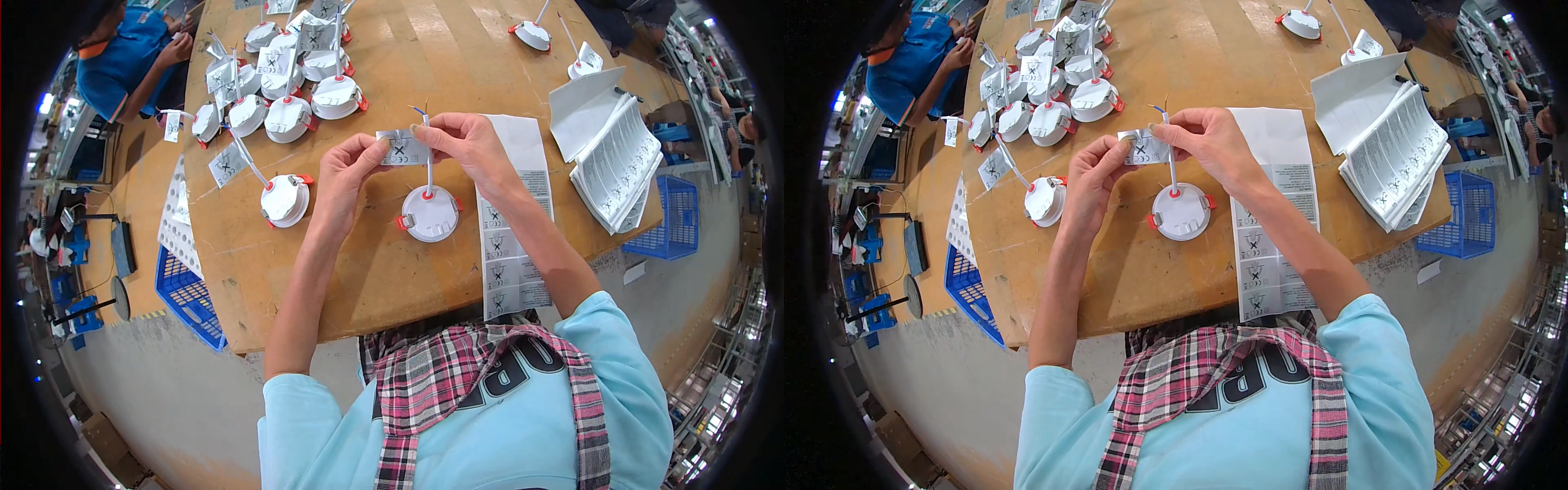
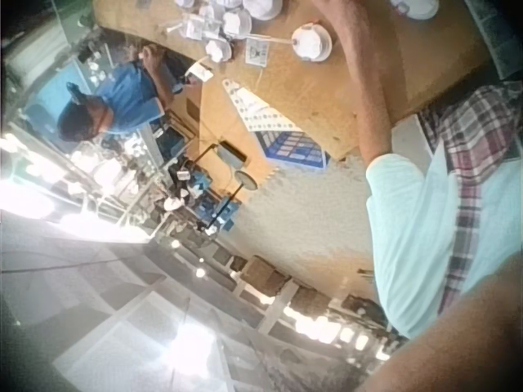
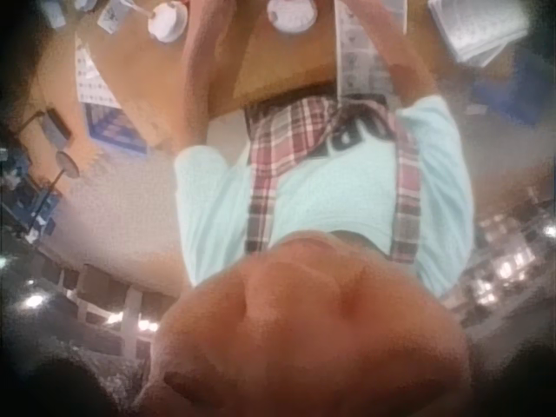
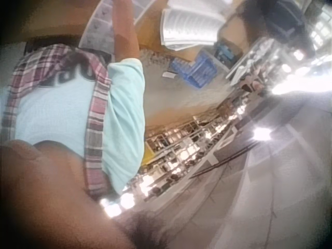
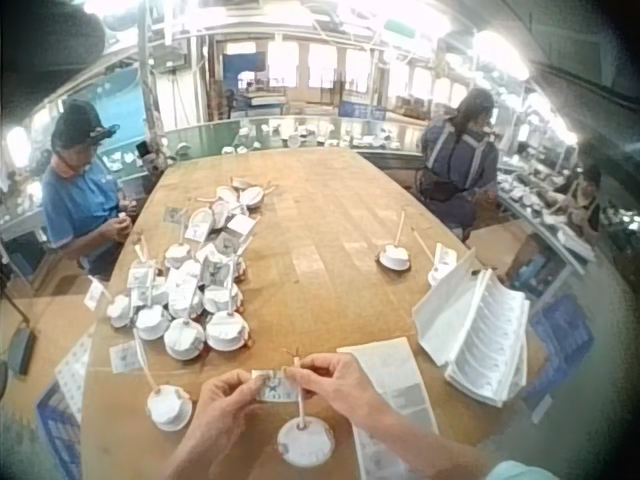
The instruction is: Peeling identification labels from a backing sheet and applying them to the back of LED downlight fixtures.
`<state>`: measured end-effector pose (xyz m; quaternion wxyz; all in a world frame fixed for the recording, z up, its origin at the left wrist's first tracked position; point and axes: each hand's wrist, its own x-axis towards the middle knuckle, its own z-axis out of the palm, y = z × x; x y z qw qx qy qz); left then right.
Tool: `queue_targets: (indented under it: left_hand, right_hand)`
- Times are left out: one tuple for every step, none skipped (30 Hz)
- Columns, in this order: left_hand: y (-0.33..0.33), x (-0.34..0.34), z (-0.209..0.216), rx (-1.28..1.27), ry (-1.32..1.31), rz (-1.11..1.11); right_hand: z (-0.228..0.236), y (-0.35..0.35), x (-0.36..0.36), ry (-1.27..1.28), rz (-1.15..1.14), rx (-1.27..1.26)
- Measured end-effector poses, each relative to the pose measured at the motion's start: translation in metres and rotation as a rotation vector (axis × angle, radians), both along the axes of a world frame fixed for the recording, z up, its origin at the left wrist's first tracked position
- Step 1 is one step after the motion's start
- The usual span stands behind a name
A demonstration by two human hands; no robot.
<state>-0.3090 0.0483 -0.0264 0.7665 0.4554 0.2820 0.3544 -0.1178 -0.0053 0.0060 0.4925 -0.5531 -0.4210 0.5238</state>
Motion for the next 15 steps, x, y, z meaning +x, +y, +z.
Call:
queue_targets:
  left_hand:
    - [0.001,0.0,0.0,0.013,0.027,0.002]
    - [0.001,0.001,0.001,0.026,0.055,0.004]
    - [0.001,0.002,0.0,0.026,0.056,0.003]
    - [0.001,0.002,-0.001,-0.003,0.044,0.005]
    - [0.001,0.002,-0.002,-0.031,0.032,0.008]
    - [0.002,0.001,-0.002,-0.031,0.034,0.007]
    - [0.002,0.001,-0.002,-0.031,0.049,0.002]
    - [0.002,0.001,-0.002,-0.031,0.065,-0.002]
    - [0.003,0.0,-0.003,-0.031,0.066,-0.005]
    - [0.004,0.0,-0.003,-0.014,0.09,-0.008]
    - [0.004,0.0,-0.002,0.003,0.115,-0.011]
    - [0.003,-0.001,-0.001,0.003,0.117,-0.012]
    - [0.001,0.001,0.007,-0.028,0.13,0.041]
    - [-0.003,0.002,0.012,-0.058,0.144,0.094]
    - [-0.009,0.002,0.013,-0.056,0.146,0.092]
  right_hand:
    - [0.0,0.0,0.0,0.001,-0.001,-0.001]
    - [-0.001,-0.001,0.001,-0.009,-0.013,0.012]
    - [-0.001,-0.001,0.001,-0.018,-0.025,0.025]
    - [-0.001,-0.001,0.002,-0.015,-0.026,0.024]
    - [-0.001,0.0,0.003,0.032,-0.016,-0.002]
    - [-0.001,0.0,0.004,0.079,-0.007,-0.028]
    - [-0.001,-0.001,0.004,0.08,-0.01,-0.028]
    - [0.0,-0.001,0.004,0.036,-0.012,-0.028]
    - [0.0,-0.002,0.004,-0.008,-0.014,-0.027]
    - [-0.001,-0.003,0.004,-0.006,-0.015,-0.028]
    - [-0.003,-0.003,0.002,-0.013,-0.036,-0.015]
    - [-0.004,-0.003,0.002,-0.02,-0.056,-0.002]
    - [-0.005,-0.003,0.004,-0.018,-0.058,0.0]
    - [-0.005,-0.001,0.007,-0.008,-0.108,0.003]
    - [-0.005,-0.001,0.009,0.002,-0.158,0.006]
